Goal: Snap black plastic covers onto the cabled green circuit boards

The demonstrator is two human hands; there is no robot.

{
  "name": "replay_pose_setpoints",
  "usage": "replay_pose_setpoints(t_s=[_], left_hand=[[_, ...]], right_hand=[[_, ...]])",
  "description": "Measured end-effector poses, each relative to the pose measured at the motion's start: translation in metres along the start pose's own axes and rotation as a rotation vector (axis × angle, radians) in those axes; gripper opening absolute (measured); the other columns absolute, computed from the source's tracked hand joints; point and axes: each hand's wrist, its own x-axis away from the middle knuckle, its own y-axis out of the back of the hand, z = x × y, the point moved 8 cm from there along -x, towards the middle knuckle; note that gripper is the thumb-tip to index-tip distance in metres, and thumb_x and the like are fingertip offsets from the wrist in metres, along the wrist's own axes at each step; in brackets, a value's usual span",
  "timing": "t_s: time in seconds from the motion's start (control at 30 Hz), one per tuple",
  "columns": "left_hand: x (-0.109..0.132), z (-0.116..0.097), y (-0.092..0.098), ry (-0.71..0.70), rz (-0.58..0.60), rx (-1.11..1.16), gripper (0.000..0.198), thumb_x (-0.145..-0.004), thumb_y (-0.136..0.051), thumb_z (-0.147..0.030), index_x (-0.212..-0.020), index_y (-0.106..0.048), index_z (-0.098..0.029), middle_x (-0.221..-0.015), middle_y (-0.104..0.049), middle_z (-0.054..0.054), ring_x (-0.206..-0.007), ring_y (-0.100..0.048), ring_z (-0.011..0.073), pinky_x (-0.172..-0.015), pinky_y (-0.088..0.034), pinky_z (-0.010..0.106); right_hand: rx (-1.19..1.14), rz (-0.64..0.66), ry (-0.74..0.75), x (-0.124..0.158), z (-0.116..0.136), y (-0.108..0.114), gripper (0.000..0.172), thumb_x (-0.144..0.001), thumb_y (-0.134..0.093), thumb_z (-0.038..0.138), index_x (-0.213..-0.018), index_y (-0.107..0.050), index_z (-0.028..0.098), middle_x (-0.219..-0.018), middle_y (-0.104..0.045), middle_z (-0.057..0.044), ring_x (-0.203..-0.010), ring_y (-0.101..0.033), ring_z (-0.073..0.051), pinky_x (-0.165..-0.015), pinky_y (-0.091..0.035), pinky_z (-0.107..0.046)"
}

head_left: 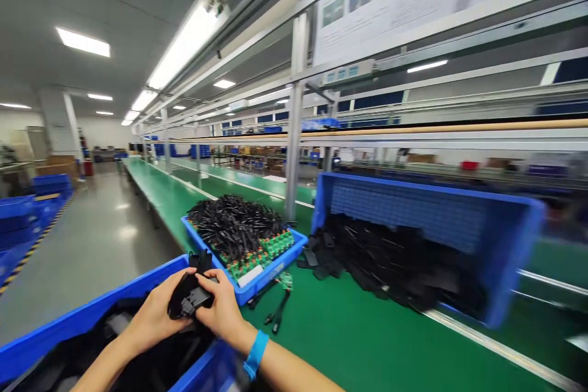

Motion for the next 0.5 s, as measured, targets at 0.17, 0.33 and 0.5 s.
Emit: replay_pose_setpoints(t_s=[0.17, 0.33, 0.5], left_hand=[[-0.073, -0.098, -0.093, -0.241, 0.203, 0.102, 0.074, -0.057, -0.061, -0.014, -0.128, -0.041, -0.022, -0.13, -0.053, 0.005, -0.118, -0.051, 0.0235, -0.104, -0.04, 0.035], [-0.119, -0.181, -0.22, -0.453, 0.407, 0.203, 0.08, -0.053, -0.072, -0.022, -0.128, -0.042, -0.022, -0.127, -0.054, 0.008, -0.115, -0.052, 0.0261, -0.1, -0.042, 0.036], [-0.147, -0.214, -0.321, -0.498, 0.464, 0.198, 0.09, -0.054, -0.079, -0.025, -0.133, -0.036, -0.021, -0.131, -0.05, 0.011, -0.118, -0.051, 0.0262, -0.102, -0.041, 0.036]], right_hand=[[0.155, -0.239, -0.09, 0.049, -0.037, 0.13, 0.056, -0.059, -0.057, 0.003, -0.111, -0.065, 0.023, -0.109, -0.054, -0.005, -0.104, -0.053, -0.023, -0.094, -0.044, -0.033], [0.336, -0.371, -0.235, 0.119, -0.1, 0.242, 0.052, -0.064, -0.051, 0.007, -0.114, -0.062, 0.017, -0.113, -0.053, -0.009, -0.108, -0.052, -0.024, -0.097, -0.043, -0.036], [0.663, -0.309, -0.355, 0.157, -0.157, 0.305, 0.058, -0.07, -0.043, 0.007, -0.127, -0.051, 0.013, -0.125, -0.046, -0.012, -0.118, -0.046, -0.023, -0.105, -0.036, -0.036]])
